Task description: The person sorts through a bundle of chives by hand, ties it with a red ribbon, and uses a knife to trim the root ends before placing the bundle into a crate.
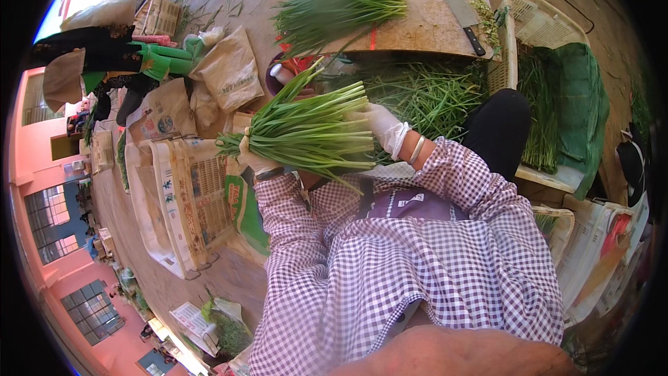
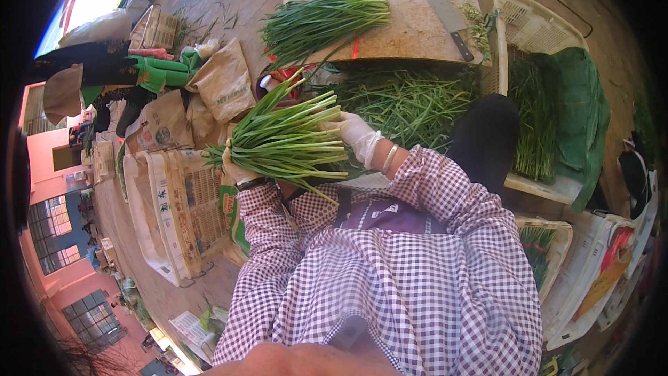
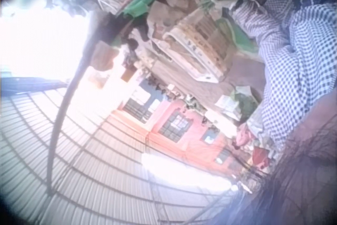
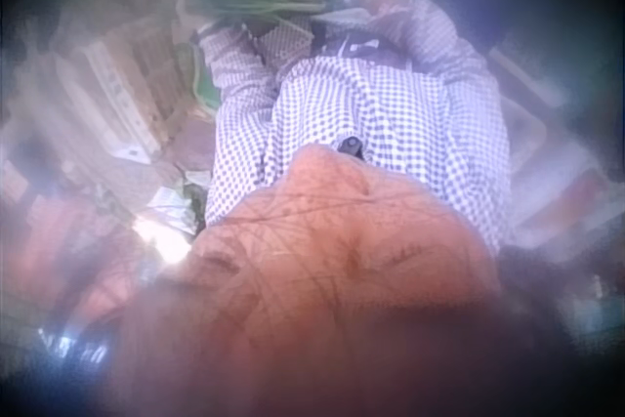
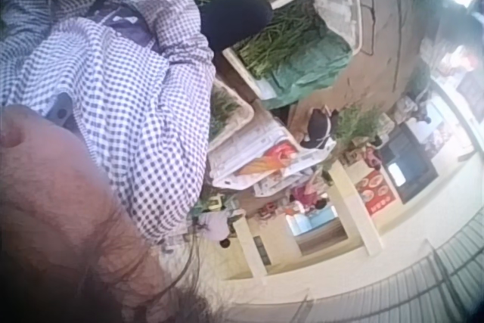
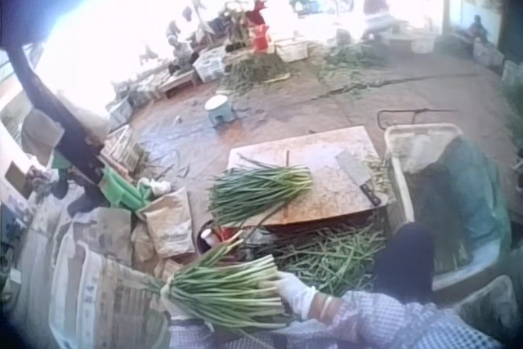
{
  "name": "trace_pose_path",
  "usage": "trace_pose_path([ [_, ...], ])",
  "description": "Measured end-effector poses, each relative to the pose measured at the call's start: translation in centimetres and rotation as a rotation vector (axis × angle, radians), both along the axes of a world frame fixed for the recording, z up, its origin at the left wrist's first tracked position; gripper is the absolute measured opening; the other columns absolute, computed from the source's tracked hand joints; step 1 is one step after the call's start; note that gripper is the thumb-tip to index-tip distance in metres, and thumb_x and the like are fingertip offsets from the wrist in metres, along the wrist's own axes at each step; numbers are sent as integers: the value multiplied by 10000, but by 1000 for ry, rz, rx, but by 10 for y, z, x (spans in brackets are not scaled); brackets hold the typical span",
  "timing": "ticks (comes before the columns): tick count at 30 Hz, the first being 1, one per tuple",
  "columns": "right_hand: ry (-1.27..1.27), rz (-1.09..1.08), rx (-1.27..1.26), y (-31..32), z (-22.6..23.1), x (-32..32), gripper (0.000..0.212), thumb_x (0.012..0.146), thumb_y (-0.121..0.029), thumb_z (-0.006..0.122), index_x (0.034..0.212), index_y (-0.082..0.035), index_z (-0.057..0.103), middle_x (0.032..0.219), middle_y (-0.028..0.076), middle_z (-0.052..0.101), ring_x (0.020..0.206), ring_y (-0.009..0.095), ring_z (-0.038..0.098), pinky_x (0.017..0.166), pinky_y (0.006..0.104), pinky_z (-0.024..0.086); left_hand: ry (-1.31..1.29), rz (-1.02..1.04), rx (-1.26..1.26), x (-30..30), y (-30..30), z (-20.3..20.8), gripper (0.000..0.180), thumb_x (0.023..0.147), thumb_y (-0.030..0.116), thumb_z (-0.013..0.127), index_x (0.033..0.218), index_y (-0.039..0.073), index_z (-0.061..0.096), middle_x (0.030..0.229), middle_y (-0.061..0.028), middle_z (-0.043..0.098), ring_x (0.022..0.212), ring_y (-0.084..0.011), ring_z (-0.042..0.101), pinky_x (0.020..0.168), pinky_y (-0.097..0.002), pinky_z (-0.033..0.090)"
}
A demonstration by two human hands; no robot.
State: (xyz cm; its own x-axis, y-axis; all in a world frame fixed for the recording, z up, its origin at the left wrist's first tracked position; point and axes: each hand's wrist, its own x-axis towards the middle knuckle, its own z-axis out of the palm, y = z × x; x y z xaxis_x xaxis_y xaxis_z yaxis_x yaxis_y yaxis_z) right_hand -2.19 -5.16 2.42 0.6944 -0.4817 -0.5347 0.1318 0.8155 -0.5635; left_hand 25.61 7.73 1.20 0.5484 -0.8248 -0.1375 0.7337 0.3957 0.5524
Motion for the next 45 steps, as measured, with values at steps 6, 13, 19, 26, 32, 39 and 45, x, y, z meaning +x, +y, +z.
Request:
trace_pose_path([
  [6, -161, 72, -11, -1, 7, -8, 275, 911, -180, 645, 1142, -31, 631, 1061, 67, 677, 933, 161, 645, 840, 313, 514, -71, 8, 90, -3, 0, 4, 202, 860, 267, 465, 913, 125, 599, 1018, -74, 635, 937, -265, 597, 850, -441, 500],
  [13, -299, 142, -297, -58, -35, -87, 195, 938, -186, 588, 975, -1, 639, 984, 56, 670, 924, 143, 630, 831, 268, 503, -37, -29, 63, 16, 8, -14, 221, 862, 277, 492, 937, 114, 621, 1017, -94, 647, 917, -274, 614, 817, -444, 519],
  [19, 1166, 202, -1450, -65, -16, -123, 232, 859, -247, 675, 1045, -114, 720, 970, 99, 699, 823, 162, 656, 782, 281, 507, 3, -14, 48, 15, 4, -23, 246, 878, 287, 523, 973, 105, 659, 1032, -134, 678, 886, -317, 651, 787, -492, 551],
  [26, 146, 6, -776, -5, 46, -62, 286, 838, -195, 745, 1041, 3, 703, 967, 75, 709, 869, 116, 650, 803, 253, 521, 1, -17, 4, 18, 7, -26, 251, 880, 291, 516, 986, 112, 656, 1043, -124, 677, 886, -308, 652, 783, -491, 556],
  [32, 207, 123, -650, 8, 34, -25, 263, 798, -177, 761, 983, -1, 698, 841, 24, 681, 752, 87, 602, 683, 240, 488, -36, 16, 50, 2, 2, -5, 202, 844, 277, 504, 930, 125, 605, 1022, -76, 637, 933, -265, 608, 845, -431, 510],
  [39, 206, 119, -580, 5, 31, -14, 100, 806, -121, 659, 818, -22, 649, 729, -22, 601, 661, 49, 539, 596, 216, 449, -19, 67, 92, -3, 2, 0, 167, 811, 249, 501, 898, 132, 582, 988, -61, 628, 924, -261, 602, 850, -431, 502],
  [45, 546, 162, -1208, -5, 33, -24, 211, 647, -196, 697, 747, -29, 614, 801, 158, 616, 807, 336, 601, 730, 403, 486, -21, 18, 28, 2, 4, -8, 147, 805, 243, 499, 877, 137, 572, 964, -55, 620, 904, -257, 599, 837, -433, 501],
])
